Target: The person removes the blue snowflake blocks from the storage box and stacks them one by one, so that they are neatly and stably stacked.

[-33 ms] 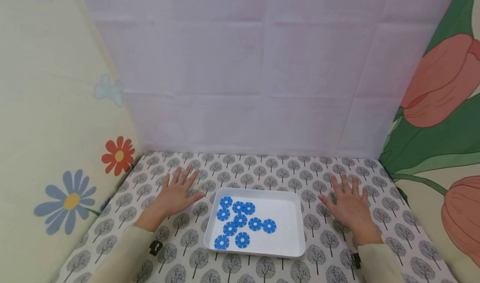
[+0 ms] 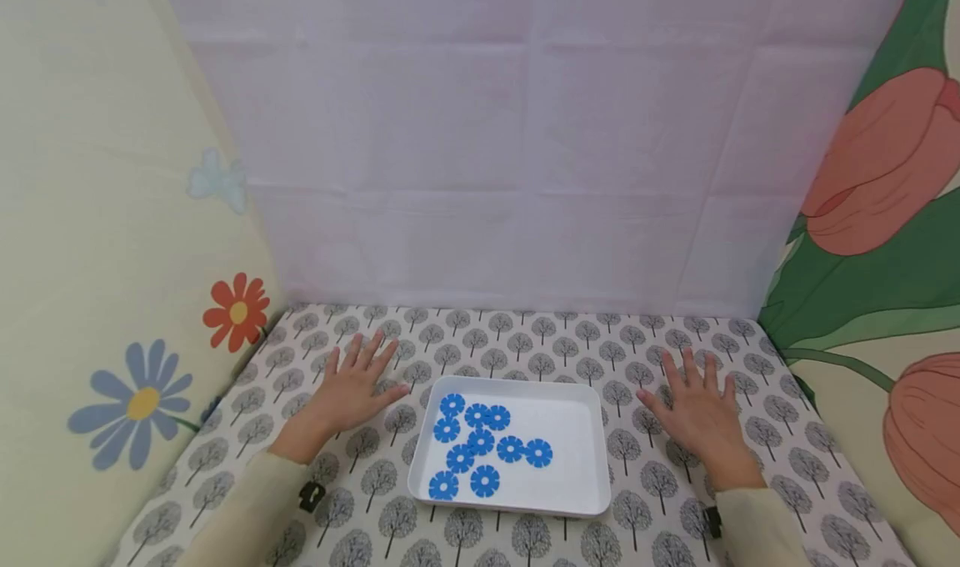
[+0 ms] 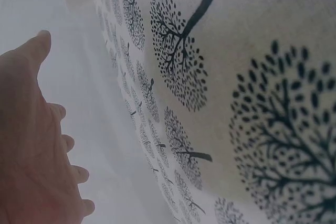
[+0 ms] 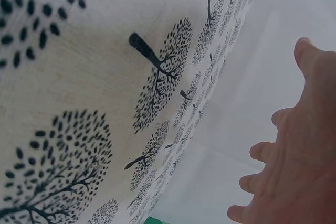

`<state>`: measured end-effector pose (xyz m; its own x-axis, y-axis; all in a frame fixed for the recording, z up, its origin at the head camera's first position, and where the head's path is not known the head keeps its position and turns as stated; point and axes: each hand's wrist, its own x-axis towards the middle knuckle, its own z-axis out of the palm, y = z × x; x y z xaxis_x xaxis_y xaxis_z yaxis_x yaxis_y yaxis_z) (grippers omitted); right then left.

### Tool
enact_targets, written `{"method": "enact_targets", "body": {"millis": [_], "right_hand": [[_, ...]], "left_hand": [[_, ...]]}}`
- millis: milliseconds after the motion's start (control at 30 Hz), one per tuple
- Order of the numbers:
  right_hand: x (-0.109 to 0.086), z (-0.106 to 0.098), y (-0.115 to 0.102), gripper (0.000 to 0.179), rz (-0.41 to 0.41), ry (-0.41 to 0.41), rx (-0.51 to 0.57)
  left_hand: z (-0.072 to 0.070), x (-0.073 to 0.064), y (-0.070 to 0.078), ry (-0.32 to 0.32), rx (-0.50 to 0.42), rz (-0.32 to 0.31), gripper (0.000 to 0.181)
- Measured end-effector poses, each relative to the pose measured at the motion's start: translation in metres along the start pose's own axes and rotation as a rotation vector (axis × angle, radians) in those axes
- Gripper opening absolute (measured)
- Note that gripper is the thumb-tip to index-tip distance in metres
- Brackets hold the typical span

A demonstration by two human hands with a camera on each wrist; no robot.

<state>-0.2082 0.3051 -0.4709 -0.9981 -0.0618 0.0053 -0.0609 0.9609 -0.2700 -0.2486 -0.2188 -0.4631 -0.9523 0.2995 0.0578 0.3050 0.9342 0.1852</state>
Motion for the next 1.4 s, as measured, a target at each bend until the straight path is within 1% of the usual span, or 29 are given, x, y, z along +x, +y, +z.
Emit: {"method": "enact_targets", "body": {"millis": [133, 233, 467, 633, 767, 967, 1133, 1233, 1333, 1400], "right_hand": [[0.0, 0.001, 0.001, 0.098, 0.007, -0.009, -0.005], [-0.001, 0.002, 0.003, 0.098, 0.009, -0.015, -0.01], [-0.003, 0.001, 0.001, 0.097, -0.004, -0.004, -0.017], [-0.006, 0.001, -0.006, 0.094, -0.014, 0.01, -0.037], [-0.006, 0.003, -0.013, 0.093, -0.019, 0.011, -0.032], [-0.006, 0.006, -0.024, 0.093, -0.038, 0.037, -0.042], [-0.003, 0.011, -0.036, 0.092, -0.071, 0.055, -0.041], [-0.003, 0.013, -0.044, 0.092, -0.089, 0.061, -0.03], [-0.004, 0.015, -0.052, 0.092, -0.101, 0.072, -0.023], [-0.004, 0.016, -0.058, 0.091, -0.119, 0.091, -0.014]], "left_hand": [[0.002, 0.0, 0.001, -0.009, 0.01, -0.007, 0.087], [0.003, 0.0, 0.003, -0.028, 0.02, -0.019, 0.087], [0.003, 0.005, 0.007, -0.034, 0.043, -0.013, 0.086], [0.003, 0.006, 0.01, -0.039, 0.037, -0.014, 0.087], [0.005, 0.005, 0.013, -0.047, 0.032, -0.013, 0.087], [0.007, 0.005, 0.019, -0.051, 0.028, 0.011, 0.087], [0.002, 0.007, 0.026, -0.048, 0.039, 0.021, 0.087], [-0.002, 0.008, 0.032, -0.036, 0.01, 0.027, 0.086], [-0.005, 0.008, 0.041, -0.05, -0.049, 0.033, 0.085], [-0.005, 0.007, 0.046, -0.064, -0.072, 0.041, 0.084]]}}
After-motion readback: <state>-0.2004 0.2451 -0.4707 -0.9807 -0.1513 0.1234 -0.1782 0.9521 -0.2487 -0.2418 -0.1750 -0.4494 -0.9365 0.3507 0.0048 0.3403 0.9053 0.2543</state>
